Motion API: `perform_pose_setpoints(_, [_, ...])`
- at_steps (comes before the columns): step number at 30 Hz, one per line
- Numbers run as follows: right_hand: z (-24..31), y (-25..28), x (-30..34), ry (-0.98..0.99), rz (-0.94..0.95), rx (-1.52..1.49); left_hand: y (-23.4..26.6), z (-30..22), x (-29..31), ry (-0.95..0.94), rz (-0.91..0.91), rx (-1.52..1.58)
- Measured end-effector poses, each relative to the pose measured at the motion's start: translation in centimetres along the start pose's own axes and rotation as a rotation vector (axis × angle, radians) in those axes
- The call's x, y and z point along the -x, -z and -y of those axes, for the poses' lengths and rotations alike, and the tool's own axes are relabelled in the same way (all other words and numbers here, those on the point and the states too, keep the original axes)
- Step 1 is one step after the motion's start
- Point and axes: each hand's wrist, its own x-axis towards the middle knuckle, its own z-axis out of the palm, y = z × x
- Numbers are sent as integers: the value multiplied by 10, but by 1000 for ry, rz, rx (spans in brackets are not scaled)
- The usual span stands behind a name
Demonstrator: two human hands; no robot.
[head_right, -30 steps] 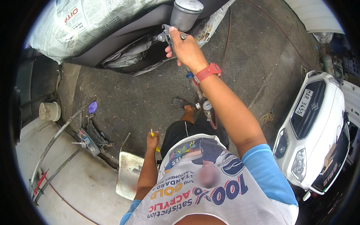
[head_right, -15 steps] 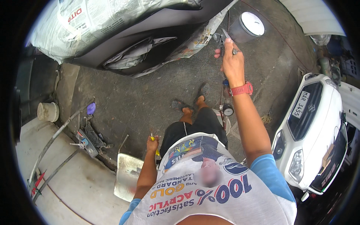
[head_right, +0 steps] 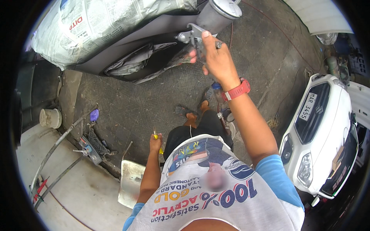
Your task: The person uses a spray gun to apply white paint to a car bumper that is covered in newspaper and masking tape. The person walks around the bumper to reach different sections, briefly picks up a yellow utility knife, and continues spraying the surface.
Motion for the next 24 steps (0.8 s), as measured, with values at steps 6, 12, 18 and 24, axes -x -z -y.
perform_pose_setpoints(6, [-11, 47, -20, -49, -149, 78, -13, 26, -9, 18, -52, -70])
perform_pose_setpoints(12, [-15, 100, -19, -77, -308, 161, -9, 2, 15, 70, 5, 2])
perform_pose_setpoints(18, [-3, 82, -26, -70, -267, 112, -17, 43, -12, 22, -108, -43])
perform_pose_setpoints(24, [14, 36, -14, 17, -71, 97, -12, -14, 11, 36, -36, -23])
